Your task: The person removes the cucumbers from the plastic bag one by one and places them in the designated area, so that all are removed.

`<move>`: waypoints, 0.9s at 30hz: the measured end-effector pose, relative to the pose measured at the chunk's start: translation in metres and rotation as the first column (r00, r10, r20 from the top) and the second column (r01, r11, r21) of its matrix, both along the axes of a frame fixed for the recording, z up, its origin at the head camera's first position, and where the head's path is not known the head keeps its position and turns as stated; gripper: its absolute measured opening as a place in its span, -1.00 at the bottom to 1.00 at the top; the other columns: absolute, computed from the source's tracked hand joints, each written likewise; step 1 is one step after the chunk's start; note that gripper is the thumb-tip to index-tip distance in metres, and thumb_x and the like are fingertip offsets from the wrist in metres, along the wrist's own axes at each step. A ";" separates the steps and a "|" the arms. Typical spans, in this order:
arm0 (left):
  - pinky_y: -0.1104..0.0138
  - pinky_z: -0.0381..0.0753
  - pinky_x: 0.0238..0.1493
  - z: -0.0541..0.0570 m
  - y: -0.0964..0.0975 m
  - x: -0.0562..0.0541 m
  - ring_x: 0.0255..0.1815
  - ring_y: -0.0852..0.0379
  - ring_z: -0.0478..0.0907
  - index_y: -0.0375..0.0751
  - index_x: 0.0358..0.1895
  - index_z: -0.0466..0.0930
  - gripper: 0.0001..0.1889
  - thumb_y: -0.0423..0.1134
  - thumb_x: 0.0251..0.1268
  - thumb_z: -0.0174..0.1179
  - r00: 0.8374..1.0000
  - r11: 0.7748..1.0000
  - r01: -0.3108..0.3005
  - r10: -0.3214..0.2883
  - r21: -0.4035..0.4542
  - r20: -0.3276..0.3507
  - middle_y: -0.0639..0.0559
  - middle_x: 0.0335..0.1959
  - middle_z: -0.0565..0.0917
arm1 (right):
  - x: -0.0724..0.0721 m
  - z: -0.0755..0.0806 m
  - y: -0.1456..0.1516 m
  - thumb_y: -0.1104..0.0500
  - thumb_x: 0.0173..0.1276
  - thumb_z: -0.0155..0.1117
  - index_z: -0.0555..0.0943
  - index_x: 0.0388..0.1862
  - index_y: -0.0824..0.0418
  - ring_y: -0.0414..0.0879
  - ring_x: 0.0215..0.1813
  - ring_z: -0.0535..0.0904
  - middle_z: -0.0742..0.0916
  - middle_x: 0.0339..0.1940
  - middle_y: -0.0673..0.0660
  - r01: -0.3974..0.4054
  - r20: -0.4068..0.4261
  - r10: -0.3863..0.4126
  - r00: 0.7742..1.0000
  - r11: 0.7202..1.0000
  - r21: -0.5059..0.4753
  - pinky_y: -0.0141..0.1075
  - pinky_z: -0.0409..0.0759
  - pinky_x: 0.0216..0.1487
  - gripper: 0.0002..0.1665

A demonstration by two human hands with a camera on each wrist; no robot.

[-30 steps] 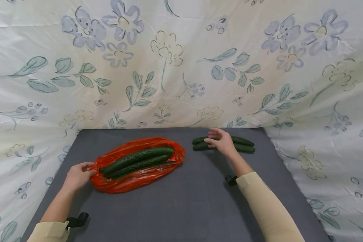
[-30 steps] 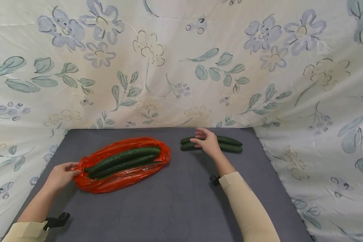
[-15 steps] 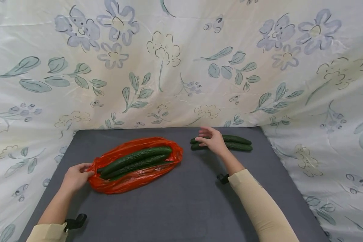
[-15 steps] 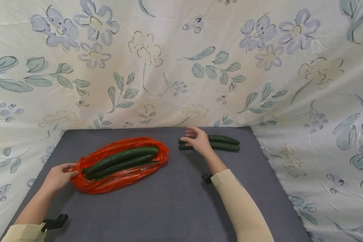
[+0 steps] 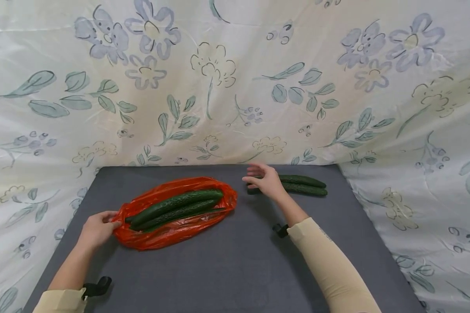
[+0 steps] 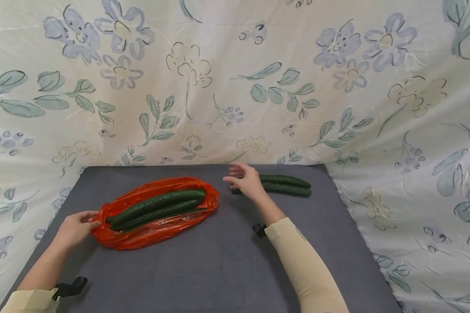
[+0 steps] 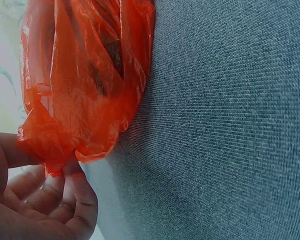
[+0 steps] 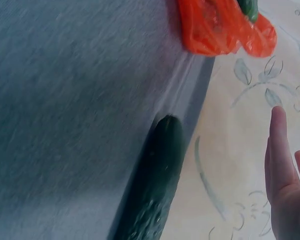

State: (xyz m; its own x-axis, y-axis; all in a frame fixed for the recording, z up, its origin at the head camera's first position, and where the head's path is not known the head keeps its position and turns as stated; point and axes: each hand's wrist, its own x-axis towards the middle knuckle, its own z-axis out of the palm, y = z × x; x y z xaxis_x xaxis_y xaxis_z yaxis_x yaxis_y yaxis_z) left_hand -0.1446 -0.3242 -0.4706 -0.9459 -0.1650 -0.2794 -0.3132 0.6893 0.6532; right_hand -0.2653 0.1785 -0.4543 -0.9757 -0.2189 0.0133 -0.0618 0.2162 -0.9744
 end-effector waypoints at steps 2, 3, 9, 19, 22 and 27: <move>0.28 0.51 -0.30 -0.001 0.000 0.000 -0.07 -0.17 0.50 -0.51 0.32 0.41 -0.49 -0.23 0.45 0.13 1.000 1.000 -0.003 0.003 -0.003 -0.003 -0.43 0.06 0.57 | 0.001 0.001 -0.005 0.09 0.25 0.51 0.49 0.39 0.05 0.09 0.26 0.59 0.63 0.28 0.17 -0.010 -0.003 0.010 1.000 1.000 0.007 0.15 0.66 0.01 -0.28; 0.29 0.51 -0.30 -0.001 0.000 -0.001 -0.07 -0.17 0.51 -0.50 0.32 0.41 -0.50 -0.23 0.45 0.13 1.000 1.000 -0.005 0.005 -0.006 -0.002 -0.43 0.06 0.57 | 0.001 0.002 -0.007 0.08 0.25 0.51 0.49 0.39 0.04 0.08 0.26 0.59 0.62 0.28 0.17 -0.015 -0.005 0.015 1.000 1.000 0.011 0.14 0.67 0.01 -0.27; 0.27 0.49 -0.31 -0.002 -0.001 -0.002 -0.09 -0.15 0.51 -0.50 0.31 0.43 -0.51 -0.23 0.45 0.13 1.000 1.000 -0.002 0.002 -0.007 -0.014 -0.41 0.03 0.59 | 0.002 0.003 -0.022 0.09 0.26 0.51 0.50 0.38 0.02 0.07 0.24 0.61 0.64 0.26 0.14 -0.044 -0.012 0.044 0.999 0.999 0.005 0.14 0.67 -0.01 -0.29; 0.29 0.55 -0.30 0.000 -0.001 -0.002 -0.06 -0.18 0.54 -0.51 0.33 0.40 -0.50 -0.24 0.47 0.12 1.000 1.000 -0.004 0.004 0.022 -0.015 -0.45 0.08 0.57 | 0.006 0.007 -0.051 0.19 0.28 0.48 0.55 0.33 0.07 0.16 0.24 0.60 0.66 0.23 0.15 -0.106 -0.049 0.106 0.993 0.994 -0.008 -0.01 0.73 -0.09 -0.38; 0.30 0.54 -0.31 0.000 -0.002 -0.004 -0.07 -0.17 0.54 -0.51 0.32 0.40 -0.51 -0.24 0.47 0.13 1.000 1.000 -0.009 0.010 0.023 -0.017 -0.45 0.08 0.57 | 0.005 0.007 -0.059 0.18 0.29 0.47 0.56 0.31 0.06 0.14 0.22 0.62 0.67 0.21 0.13 -0.114 -0.058 0.114 0.992 0.993 0.008 -0.06 0.74 -0.11 -0.40; 0.31 0.54 -0.30 0.000 -0.004 -0.005 -0.06 -0.17 0.54 -0.50 0.32 0.41 -0.51 -0.24 0.47 0.13 1.000 1.000 -0.012 0.012 0.018 -0.011 -0.44 0.08 0.58 | 0.006 0.005 -0.070 0.15 0.27 0.49 0.55 0.32 0.04 0.13 0.23 0.62 0.68 0.19 0.12 -0.135 -0.048 0.136 0.990 0.991 0.016 0.06 0.70 -0.04 -0.38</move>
